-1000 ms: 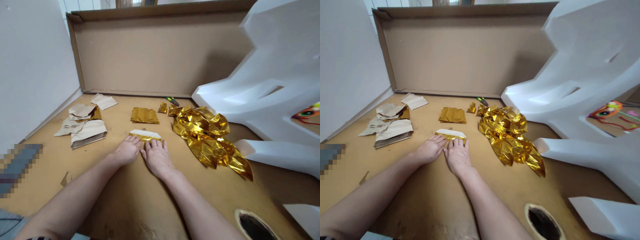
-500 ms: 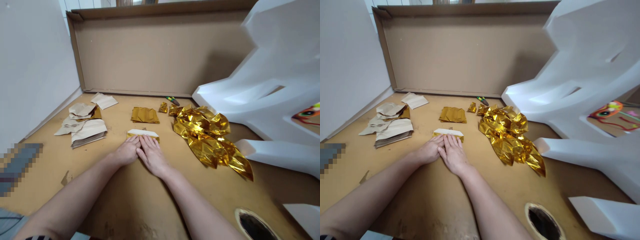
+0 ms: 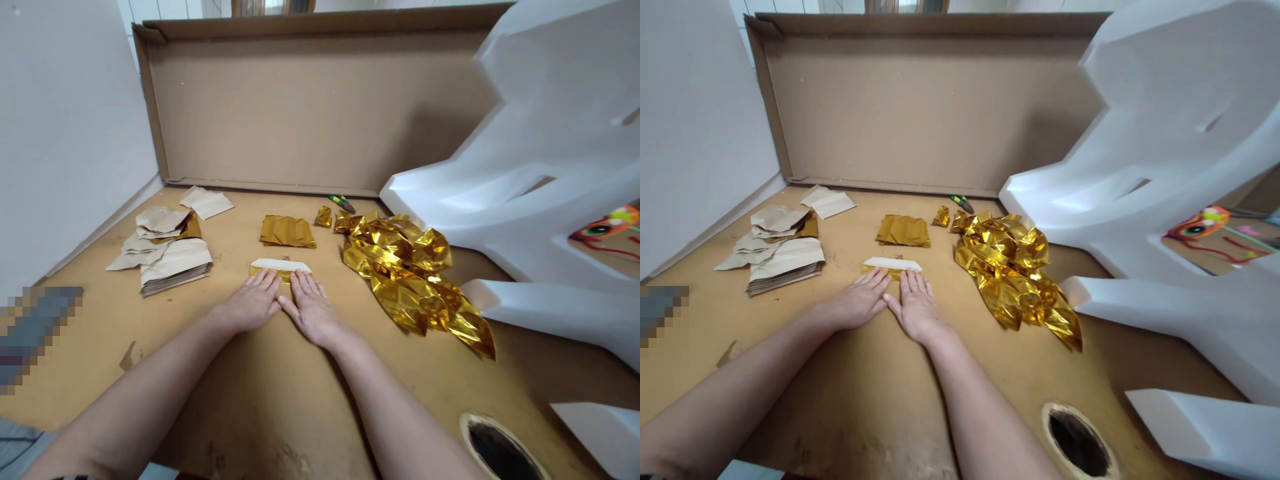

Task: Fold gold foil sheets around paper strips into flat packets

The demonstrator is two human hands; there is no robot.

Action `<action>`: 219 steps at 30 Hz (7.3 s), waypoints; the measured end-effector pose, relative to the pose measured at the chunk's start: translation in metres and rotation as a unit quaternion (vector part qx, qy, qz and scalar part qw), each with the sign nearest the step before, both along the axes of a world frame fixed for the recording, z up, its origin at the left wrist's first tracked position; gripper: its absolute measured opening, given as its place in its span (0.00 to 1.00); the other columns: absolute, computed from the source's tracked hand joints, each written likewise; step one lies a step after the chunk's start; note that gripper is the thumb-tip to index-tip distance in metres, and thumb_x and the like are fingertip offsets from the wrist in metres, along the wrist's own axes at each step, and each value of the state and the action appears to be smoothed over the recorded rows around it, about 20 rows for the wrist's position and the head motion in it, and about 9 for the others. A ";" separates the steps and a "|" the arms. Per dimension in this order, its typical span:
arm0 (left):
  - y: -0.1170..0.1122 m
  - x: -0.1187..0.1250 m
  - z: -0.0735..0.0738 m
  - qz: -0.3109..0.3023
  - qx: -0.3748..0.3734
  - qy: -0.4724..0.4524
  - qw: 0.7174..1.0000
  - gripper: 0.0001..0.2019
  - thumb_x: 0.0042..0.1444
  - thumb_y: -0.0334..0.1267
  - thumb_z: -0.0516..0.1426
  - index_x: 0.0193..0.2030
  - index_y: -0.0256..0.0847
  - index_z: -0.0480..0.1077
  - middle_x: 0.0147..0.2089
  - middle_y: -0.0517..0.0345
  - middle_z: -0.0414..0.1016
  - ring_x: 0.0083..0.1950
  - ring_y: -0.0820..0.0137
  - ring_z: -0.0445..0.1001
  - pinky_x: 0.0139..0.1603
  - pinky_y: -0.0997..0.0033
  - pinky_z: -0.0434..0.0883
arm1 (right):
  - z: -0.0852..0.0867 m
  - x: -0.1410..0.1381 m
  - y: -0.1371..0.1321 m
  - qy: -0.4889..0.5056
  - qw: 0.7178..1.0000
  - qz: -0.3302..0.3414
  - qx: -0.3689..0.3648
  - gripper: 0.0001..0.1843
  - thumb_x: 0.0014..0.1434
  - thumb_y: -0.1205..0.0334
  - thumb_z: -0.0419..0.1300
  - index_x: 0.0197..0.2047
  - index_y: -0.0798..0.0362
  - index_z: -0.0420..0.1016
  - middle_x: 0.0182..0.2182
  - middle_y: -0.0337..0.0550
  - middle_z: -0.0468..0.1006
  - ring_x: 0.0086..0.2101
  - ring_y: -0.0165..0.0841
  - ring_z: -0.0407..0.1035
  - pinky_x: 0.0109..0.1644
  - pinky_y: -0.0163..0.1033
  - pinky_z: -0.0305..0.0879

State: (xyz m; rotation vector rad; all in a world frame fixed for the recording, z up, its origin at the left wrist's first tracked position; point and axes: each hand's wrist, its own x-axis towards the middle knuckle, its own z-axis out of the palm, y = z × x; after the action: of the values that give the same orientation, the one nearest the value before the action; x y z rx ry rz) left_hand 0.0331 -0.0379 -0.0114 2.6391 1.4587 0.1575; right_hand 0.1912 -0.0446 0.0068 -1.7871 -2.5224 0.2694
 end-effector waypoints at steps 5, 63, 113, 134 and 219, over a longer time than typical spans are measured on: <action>-0.001 -0.004 0.001 0.022 -0.002 -0.004 1.000 0.34 0.61 0.55 0.40 0.64 0.28 0.49 0.68 0.39 0.44 0.68 0.55 0.42 0.65 0.54 0.49 | 0.000 0.007 0.004 -0.012 1.000 -0.003 0.000 0.40 0.61 0.41 0.32 0.66 0.62 0.43 0.65 0.54 0.44 0.64 0.38 0.36 0.65 0.48 0.38; 0.010 -0.017 0.006 0.018 0.053 -0.030 0.998 0.25 0.61 0.45 0.48 0.59 0.27 0.59 0.63 0.39 0.58 0.65 0.60 0.55 0.65 0.61 0.53 | 0.001 0.003 0.002 0.002 1.000 0.020 0.012 0.37 0.63 0.45 0.31 0.65 0.61 0.47 0.65 0.53 0.47 0.64 0.38 0.37 0.64 0.51 0.37; 0.018 -0.018 0.001 0.014 0.127 -0.071 0.989 0.10 0.58 0.34 0.50 0.44 0.36 0.69 0.52 0.47 0.71 0.57 0.61 0.66 0.59 0.58 0.63 | -0.003 0.018 0.012 -0.026 0.997 -0.002 0.079 0.32 0.64 0.51 0.36 0.61 0.65 0.58 0.60 0.58 0.58 0.61 0.41 0.51 0.62 0.53 0.46; 0.020 -0.012 0.004 -0.059 0.083 -0.106 0.989 0.16 0.57 0.29 0.49 0.52 0.33 0.67 0.51 0.47 0.71 0.54 0.63 0.68 0.58 0.65 0.64 | -0.009 -0.017 0.005 0.020 0.994 0.089 0.051 0.36 0.63 0.45 0.33 0.64 0.63 0.52 0.63 0.56 0.54 0.63 0.40 0.44 0.64 0.55 0.40; 0.026 -0.031 -0.006 -0.100 0.154 -0.193 0.964 0.12 0.57 0.28 0.49 0.37 0.39 0.74 0.39 0.53 0.77 0.45 0.66 0.72 0.49 0.64 0.69 | -0.009 0.016 0.007 0.014 0.980 0.074 0.186 0.21 0.63 0.58 0.43 0.52 0.55 0.70 0.55 0.57 0.68 0.57 0.46 0.57 0.56 0.61 0.51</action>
State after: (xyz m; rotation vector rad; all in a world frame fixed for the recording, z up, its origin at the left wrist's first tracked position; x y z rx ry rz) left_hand 0.0019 -0.0116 -0.0177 2.7513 1.1093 0.8888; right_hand 0.2072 -0.0376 -0.0026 -1.4493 -2.4812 -0.1641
